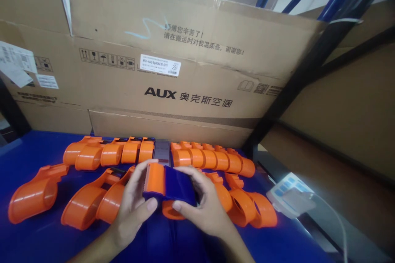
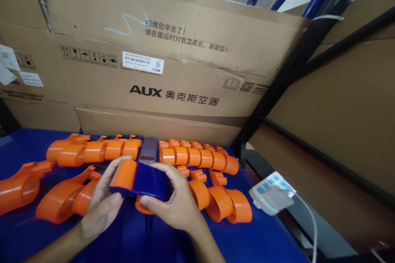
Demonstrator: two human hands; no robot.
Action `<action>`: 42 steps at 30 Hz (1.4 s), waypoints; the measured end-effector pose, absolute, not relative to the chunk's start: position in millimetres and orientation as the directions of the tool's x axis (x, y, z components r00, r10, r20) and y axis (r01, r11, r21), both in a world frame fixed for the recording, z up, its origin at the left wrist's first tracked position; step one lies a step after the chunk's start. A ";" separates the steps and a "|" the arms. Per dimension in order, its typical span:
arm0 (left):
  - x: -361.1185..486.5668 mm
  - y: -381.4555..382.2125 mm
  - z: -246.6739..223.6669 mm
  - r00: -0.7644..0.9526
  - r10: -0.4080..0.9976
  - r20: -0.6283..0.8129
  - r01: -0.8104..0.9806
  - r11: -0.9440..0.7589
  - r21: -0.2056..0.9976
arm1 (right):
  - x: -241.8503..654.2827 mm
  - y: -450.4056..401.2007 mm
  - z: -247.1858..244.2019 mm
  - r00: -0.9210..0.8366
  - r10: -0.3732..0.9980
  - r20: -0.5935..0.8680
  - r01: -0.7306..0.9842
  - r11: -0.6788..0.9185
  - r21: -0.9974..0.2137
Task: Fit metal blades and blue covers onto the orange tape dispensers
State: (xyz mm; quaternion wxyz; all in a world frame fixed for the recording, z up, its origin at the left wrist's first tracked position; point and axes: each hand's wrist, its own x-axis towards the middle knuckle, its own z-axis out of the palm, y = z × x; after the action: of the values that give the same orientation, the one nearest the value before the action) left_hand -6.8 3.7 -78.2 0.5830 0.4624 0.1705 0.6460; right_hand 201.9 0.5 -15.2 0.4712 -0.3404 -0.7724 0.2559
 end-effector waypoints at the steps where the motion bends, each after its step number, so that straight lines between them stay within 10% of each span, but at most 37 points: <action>1: -6.1 3.4 -73.8 0.111 0.906 0.408 -0.587 -0.272 0.763 | 201.7 0.1 -15.3 -0.310 0.750 0.584 0.330 0.661 -0.674; 11: 1.6 1.0 -50.1 0.002 0.935 0.355 -0.293 -0.339 0.894 | 207.3 4.8 -26.6 -0.357 0.468 0.809 0.574 0.793 -0.206; 42: 0.2 6.4 -54.9 -0.126 0.938 0.322 -0.256 -0.344 0.903 | 203.9 1.1 -26.6 -0.354 0.527 0.772 0.582 0.770 -0.259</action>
State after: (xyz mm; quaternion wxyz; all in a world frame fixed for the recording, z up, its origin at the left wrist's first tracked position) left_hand 0.2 6.4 -54.9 0.4510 0.4835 0.3530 0.6620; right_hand 203.9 1.1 -26.6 0.4573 -0.3374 -0.8222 -0.0300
